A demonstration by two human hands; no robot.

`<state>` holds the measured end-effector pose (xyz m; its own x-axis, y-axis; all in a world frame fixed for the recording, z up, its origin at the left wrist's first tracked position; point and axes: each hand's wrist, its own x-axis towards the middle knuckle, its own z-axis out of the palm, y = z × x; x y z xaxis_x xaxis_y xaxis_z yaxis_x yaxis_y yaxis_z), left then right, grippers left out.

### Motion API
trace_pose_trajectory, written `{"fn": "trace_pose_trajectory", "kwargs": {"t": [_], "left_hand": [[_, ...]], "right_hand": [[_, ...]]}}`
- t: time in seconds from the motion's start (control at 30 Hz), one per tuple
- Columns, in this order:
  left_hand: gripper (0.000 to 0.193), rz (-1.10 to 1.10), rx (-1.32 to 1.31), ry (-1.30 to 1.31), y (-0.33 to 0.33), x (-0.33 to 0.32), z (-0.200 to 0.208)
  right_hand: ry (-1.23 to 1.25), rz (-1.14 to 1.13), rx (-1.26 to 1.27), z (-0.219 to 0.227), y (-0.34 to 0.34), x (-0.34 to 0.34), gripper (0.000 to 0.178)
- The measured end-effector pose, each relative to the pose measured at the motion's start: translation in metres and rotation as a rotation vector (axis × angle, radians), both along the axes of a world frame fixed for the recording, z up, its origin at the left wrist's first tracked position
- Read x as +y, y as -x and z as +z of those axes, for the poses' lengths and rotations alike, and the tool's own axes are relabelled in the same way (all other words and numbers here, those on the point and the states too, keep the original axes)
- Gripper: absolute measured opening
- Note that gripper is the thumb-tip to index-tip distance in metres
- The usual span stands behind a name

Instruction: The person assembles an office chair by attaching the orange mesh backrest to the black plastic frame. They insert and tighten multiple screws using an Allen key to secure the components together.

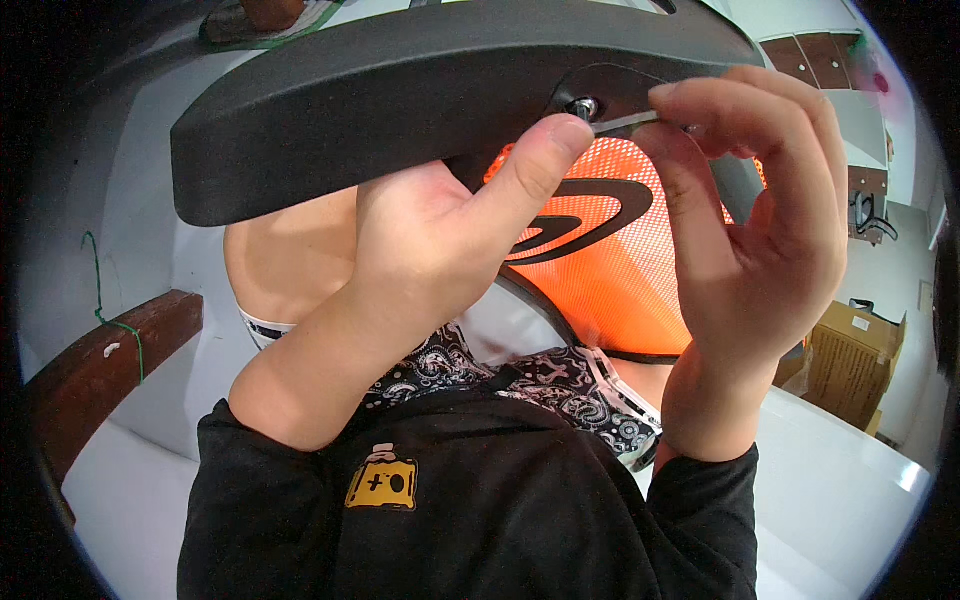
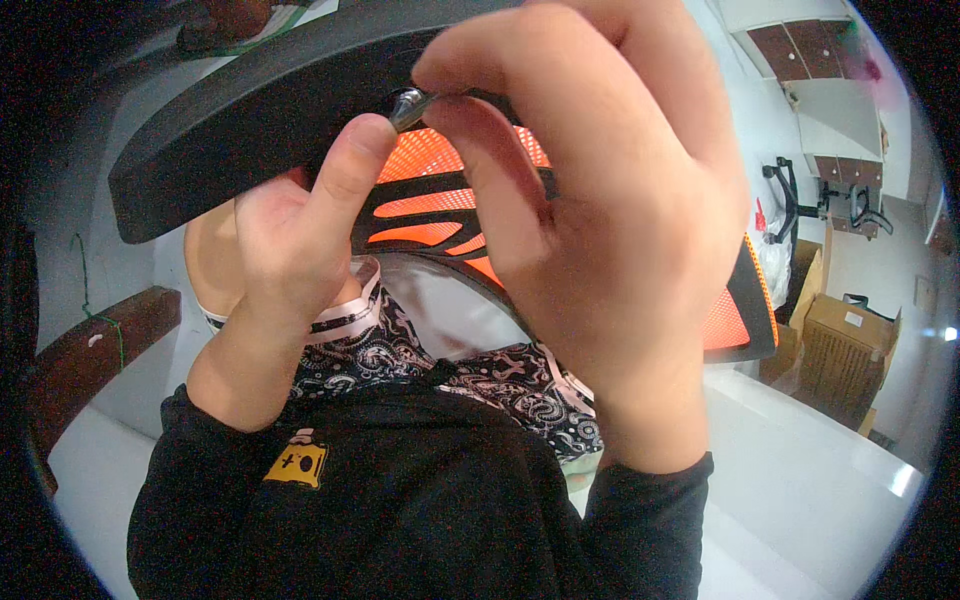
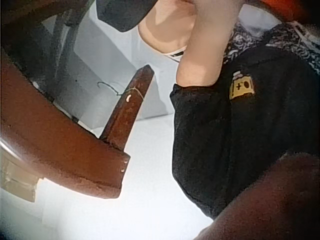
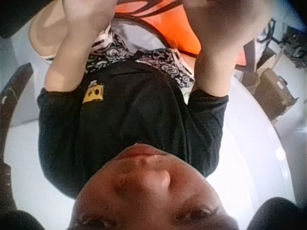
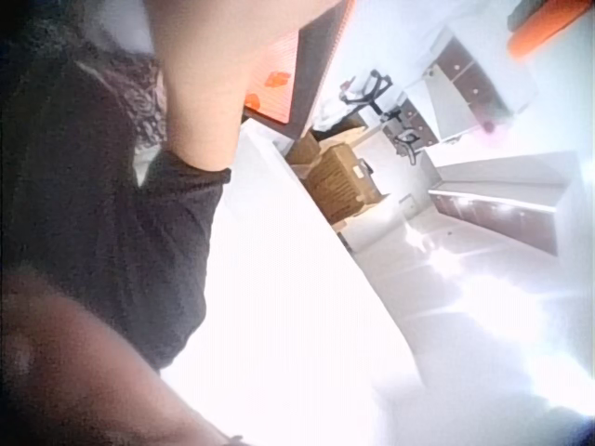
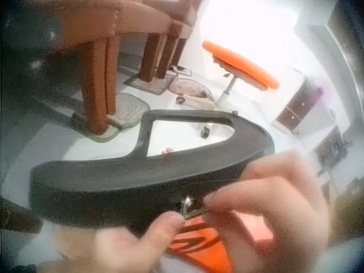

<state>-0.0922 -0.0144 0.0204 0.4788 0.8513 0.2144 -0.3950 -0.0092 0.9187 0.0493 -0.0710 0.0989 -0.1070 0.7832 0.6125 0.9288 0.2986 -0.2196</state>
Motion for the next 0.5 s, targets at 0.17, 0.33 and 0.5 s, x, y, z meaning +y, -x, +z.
{"fn": "trace_pose_trajectory", "kwargs": {"t": [0.17,0.33,0.5], "left_hand": [[0.028,0.021,0.003,-0.151,-0.003,0.002,-0.002],[0.029,0.004,-0.035,0.017,-0.004,0.000,-0.001],[0.029,0.055,0.024,-0.007,-0.004,0.001,-0.002]], "right_hand": [[-0.082,-0.059,0.066,-0.012,-0.002,-0.002,0.026],[-0.045,0.026,-0.018,-0.003,-0.008,0.002,0.027],[-0.082,0.091,-0.243,0.004,-0.014,0.006,0.026]]}}
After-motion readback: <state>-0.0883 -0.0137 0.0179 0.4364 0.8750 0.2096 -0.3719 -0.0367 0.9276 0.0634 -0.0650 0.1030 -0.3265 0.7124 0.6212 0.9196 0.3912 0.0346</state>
